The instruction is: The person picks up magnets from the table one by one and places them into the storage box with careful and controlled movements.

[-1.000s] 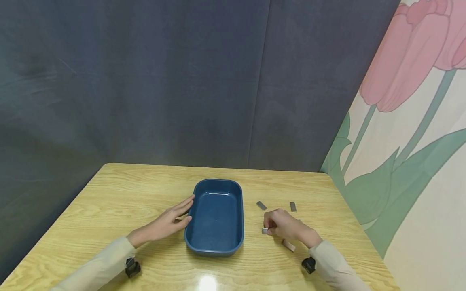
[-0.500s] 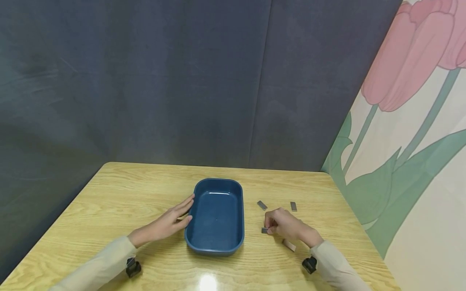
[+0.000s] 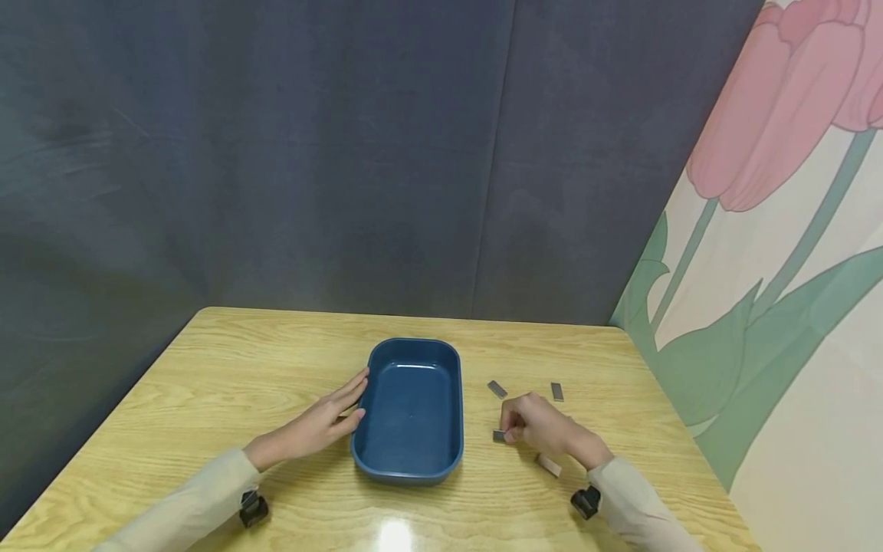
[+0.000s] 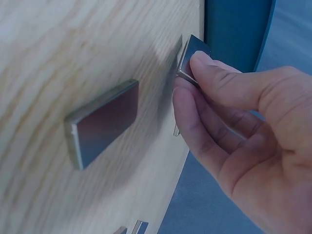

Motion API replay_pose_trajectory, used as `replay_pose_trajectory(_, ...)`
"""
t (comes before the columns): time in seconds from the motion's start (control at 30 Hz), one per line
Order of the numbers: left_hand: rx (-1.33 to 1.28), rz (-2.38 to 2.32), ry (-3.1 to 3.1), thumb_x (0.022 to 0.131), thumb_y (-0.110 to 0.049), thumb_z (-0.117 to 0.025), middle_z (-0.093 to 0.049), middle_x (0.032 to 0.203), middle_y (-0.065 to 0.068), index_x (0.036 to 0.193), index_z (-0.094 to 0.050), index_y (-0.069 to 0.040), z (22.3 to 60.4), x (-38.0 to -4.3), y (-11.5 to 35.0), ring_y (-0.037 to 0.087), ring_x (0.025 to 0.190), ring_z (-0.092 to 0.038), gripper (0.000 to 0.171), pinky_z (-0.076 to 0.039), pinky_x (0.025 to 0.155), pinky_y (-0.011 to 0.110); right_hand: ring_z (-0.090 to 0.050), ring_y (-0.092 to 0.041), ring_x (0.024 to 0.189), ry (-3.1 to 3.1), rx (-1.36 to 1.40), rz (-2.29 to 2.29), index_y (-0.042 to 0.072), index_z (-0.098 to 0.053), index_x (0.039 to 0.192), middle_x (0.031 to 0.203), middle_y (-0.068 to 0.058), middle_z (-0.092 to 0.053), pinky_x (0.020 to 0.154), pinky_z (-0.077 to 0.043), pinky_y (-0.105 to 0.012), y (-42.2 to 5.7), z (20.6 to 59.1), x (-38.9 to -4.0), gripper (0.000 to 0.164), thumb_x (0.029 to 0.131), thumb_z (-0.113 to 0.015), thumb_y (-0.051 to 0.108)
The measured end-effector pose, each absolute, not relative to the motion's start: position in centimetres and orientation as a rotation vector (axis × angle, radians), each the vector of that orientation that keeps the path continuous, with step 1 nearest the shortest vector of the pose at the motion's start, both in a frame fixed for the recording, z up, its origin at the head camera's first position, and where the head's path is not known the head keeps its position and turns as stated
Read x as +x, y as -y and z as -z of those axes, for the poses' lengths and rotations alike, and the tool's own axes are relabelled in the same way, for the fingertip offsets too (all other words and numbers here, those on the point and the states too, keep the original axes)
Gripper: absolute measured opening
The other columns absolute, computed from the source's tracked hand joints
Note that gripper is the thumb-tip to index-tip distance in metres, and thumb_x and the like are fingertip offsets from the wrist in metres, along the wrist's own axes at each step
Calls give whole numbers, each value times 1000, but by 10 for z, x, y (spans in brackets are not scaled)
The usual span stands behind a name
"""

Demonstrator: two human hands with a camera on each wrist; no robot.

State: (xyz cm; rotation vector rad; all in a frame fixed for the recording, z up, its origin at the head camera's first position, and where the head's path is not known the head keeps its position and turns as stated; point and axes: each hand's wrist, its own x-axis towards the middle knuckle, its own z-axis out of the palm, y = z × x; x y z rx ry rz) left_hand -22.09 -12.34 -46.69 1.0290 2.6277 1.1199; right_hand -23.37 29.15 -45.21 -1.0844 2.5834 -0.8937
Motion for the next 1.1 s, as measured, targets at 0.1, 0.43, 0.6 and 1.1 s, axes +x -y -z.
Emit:
replay_pose_trajectory(0.1, 1029, -1115, -2637, 107, -18, -46, -4, 164, 16, 152, -21, 10, 467, -220, 123, 27, 146, -18, 59, -35, 110, 45, -61, -8, 66, -2582, -1094, 910, 10, -67, 83, 79, 2, -66, 58, -53, -24, -291, 451, -234, 19, 86, -71, -9)
replay_pose_trajectory(0.43, 1047, -1042, -2692, 108, -19, -45, -6, 164, 17, 151, -22, 11, 465, -219, 122, 28, 146, -20, 58, -35, 110, 44, -66, -14, 68, -2563, -1125, 957, 8, -68, 84, 80, 0, -68, 59, -55, -25, -290, 446, -234, 16, 86, -71, -8)
replay_pose_trajectory(0.6, 1060, -1012, -2701, 108, -21, -44, -5, 164, 18, 151, -21, 11, 465, -217, 121, 29, 146, -19, 58, -34, 110, 45, -66, -15, 68, -2561, -1130, 972, 9, -69, 85, 81, 1, -68, 59, -55, -25, -289, 445, -235, 16, 86, -71, -7)
replay_pose_trajectory(1.1, 1055, -1040, -2700, 108, -21, -45, -5, 164, 18, 152, -22, 10, 467, -217, 120, 30, 145, -21, 58, -37, 108, 45, -68, -22, 71, -2555, -1126, 1028, 10, -71, 88, 84, 1, -70, 61, -56, -27, -284, 436, -234, 13, 87, -72, -4)
